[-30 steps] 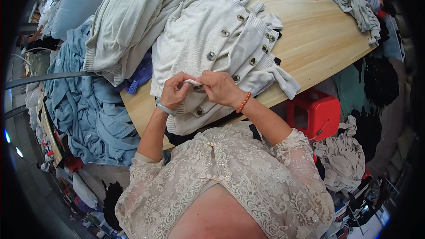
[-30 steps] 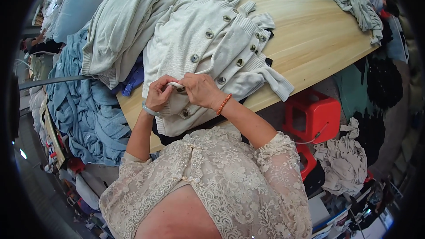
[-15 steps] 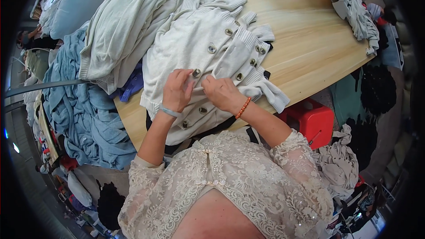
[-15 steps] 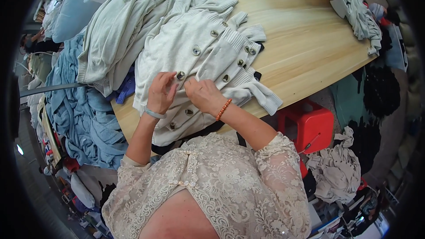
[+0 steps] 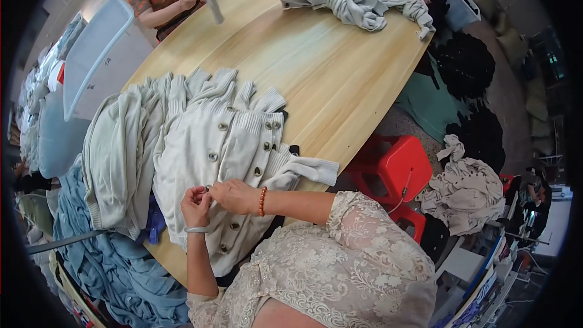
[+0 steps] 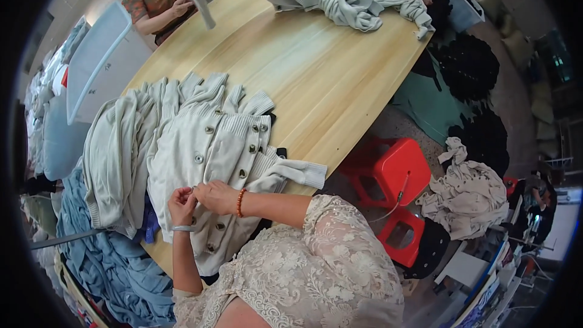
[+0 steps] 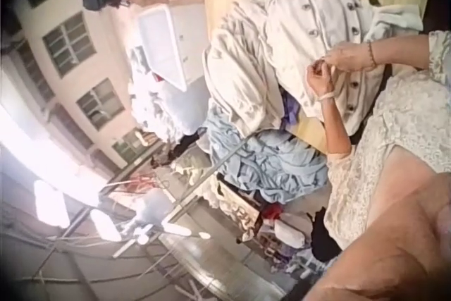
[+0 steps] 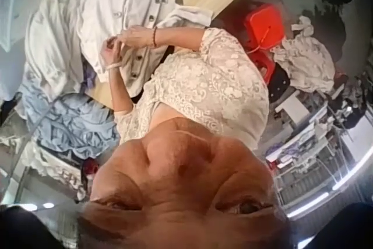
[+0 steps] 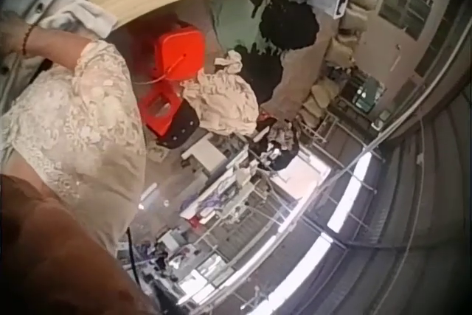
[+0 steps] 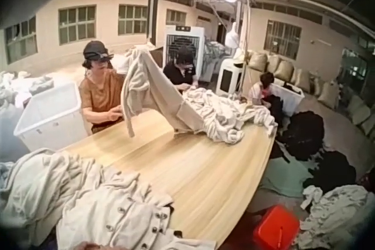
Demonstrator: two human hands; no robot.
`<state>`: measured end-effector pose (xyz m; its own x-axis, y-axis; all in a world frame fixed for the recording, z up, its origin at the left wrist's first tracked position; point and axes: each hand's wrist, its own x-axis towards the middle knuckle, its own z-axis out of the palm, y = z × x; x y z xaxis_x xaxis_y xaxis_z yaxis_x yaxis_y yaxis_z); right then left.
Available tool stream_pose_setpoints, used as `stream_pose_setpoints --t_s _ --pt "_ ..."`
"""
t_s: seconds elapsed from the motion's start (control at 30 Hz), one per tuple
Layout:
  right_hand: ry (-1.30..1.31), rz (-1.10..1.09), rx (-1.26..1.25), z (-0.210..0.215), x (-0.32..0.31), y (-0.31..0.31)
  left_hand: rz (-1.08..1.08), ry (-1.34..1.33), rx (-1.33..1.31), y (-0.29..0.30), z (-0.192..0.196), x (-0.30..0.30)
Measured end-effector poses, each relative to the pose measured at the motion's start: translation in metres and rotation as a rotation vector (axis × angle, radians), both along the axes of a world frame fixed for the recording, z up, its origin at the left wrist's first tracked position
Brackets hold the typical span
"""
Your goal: Inspecting and buttoning/unbuttoning white knitted cardigans on a work table in a factory.
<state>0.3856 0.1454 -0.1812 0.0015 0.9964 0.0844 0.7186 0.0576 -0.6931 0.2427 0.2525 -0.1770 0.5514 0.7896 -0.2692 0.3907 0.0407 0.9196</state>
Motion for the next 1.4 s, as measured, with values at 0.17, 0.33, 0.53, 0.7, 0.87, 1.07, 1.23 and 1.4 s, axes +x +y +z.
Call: stream_pose_setpoints --t_s 0.17,0.33,0.53,0.7,0.87,1.07,1.23,1.4 --pt "-0.031 0.018 0.030 -0.005 0.004 -0.001 -0.143 0.286 0.387 -0.007 -0.003 0.004" --pt "0.009 -0.022 0.112 0.003 0.005 -0.004 -0.101 -0.012 -0.070 0.003 0.005 -0.001" --pt "-0.074 -0.031 0.148 0.004 0.005 0.000 -0.101 0.049 -0.248 0.003 0.011 -0.007" --pt "0.022 0.040 0.039 0.008 0.018 0.002 -0.281 -0.070 -0.068 -0.015 0.018 -0.013" --pt "0.091 0.173 -0.069 0.015 0.027 0.008 -0.245 0.027 0.287 -0.024 0.021 -0.017" --pt "0.004 0.212 -0.021 0.013 0.023 0.008 -0.164 0.099 0.575 -0.033 0.008 -0.010" --pt "-0.108 0.164 0.091 0.009 0.018 0.004 -0.028 0.083 0.625 -0.044 0.002 -0.006" --pt "-0.015 0.153 0.101 0.001 0.024 0.007 -0.043 0.110 0.756 -0.047 0.003 -0.004"
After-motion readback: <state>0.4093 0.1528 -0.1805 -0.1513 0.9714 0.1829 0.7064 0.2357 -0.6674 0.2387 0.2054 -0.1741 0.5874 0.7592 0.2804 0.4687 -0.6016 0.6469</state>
